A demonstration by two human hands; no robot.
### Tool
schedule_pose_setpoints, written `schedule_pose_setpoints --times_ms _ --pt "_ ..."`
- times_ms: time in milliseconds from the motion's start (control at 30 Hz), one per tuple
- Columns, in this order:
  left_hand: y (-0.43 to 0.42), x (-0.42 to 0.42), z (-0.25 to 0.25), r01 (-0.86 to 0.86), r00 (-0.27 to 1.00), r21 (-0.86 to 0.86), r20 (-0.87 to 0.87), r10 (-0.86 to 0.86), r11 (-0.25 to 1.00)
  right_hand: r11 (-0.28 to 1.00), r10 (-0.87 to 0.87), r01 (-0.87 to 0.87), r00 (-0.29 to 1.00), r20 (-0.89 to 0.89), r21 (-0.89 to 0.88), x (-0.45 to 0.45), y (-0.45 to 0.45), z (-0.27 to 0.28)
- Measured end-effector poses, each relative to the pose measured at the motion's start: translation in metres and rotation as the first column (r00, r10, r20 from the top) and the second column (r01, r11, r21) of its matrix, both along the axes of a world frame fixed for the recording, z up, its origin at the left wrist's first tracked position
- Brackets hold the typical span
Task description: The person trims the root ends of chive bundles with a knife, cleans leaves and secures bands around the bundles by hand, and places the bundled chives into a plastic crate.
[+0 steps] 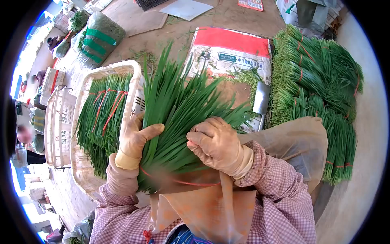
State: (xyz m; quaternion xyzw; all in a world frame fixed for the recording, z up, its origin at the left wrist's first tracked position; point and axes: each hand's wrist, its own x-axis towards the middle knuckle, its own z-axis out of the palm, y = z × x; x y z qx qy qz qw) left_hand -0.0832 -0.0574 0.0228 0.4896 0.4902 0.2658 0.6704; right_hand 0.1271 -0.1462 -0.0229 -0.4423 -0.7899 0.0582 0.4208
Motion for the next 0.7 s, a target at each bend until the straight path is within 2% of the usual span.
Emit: schedule_pose_setpoints --times_ms 67,100,133,200,267,333,367,400,467,500,533,600,633,667,700 --pt "0.0 0.002 0.002 0.003 0.999 -0.007 0.033 -0.003 1.0 0.999 0.025 -0.015 0.97 -0.242 0.043 0.002 0.002 0.01" --pt "-0.001 0.002 0.002 -0.012 0.998 -0.024 0.057 0.013 1.0 0.997 0.023 -0.002 0.959 -0.284 0.073 0.003 0.003 0.017" --pt "-0.003 0.002 0.001 -0.025 0.997 -0.048 0.077 0.029 0.999 0.998 0.023 -0.004 0.959 -0.283 0.068 0.003 0.003 0.026" --pt "-0.003 0.004 0.005 -0.007 0.999 -0.049 0.05 0.01 0.999 0.972 0.002 0.023 0.994 -0.108 0.232 0.001 0.007 0.041" --pt "-0.005 0.005 0.009 0.014 1.0 -0.049 0.018 -0.013 0.999 0.985 0.057 -0.035 0.99 -0.129 0.167 -0.002 0.019 0.041" --pt "-0.008 0.007 0.009 -0.016 1.0 -0.013 0.026 0.016 1.0 0.995 -0.05 0.075 0.95 -0.308 0.067 0.002 0.036 0.035" --pt "-0.01 0.007 0.006 -0.018 0.999 -0.019 0.026 0.019 1.0 0.969 -0.188 0.113 0.914 -0.358 -0.221 0.005 0.035 0.041" --pt "-0.011 0.006 0.002 -0.031 0.999 0.007 0.037 0.03 1.0 0.968 -0.188 0.111 0.915 -0.357 -0.225 0.006 0.038 0.039" --pt "-0.012 0.006 -0.001 -0.047 0.998 0.026 0.046 0.046 0.999 0.806 -0.241 -0.139 0.81 -0.534 -0.575 0.01 0.045 0.034" --pt "-0.013 0.006 0.001 -0.042 0.999 0.031 0.027 0.041 0.999 0.743 -0.233 -0.224 0.797 -0.558 -0.63 0.013 0.047 0.037" --pt "-0.013 0.006 0.001 -0.035 0.999 0.037 0.008 0.035 0.999 0.739 -0.234 -0.226 0.798 -0.556 -0.635 0.015 0.049 0.042" --pt "-0.012 0.006 -0.001 -0.03 1.0 0.038 0.002 0.03 0.999 0.642 -0.144 -0.324 0.839 -0.524 -0.695 0.018 0.051 0.05" --pt "-0.012 0.007 -0.002 -0.024 1.0 0.043 -0.006 0.024 0.999 0.747 -0.076 -0.212 0.914 -0.399 -0.63 0.016 0.052 0.043" --pt "-0.012 0.007 -0.002 -0.022 1.0 0.041 -0.008 0.022 0.999 0.747 -0.079 -0.212 0.913 -0.4 -0.631 0.013 0.053 0.042" --pt "-0.012 0.008 -0.002 -0.019 1.0 0.048 -0.017 0.02 0.999 0.852 -0.016 -0.086 0.982 -0.191 -0.516 0.01 0.054 0.041"
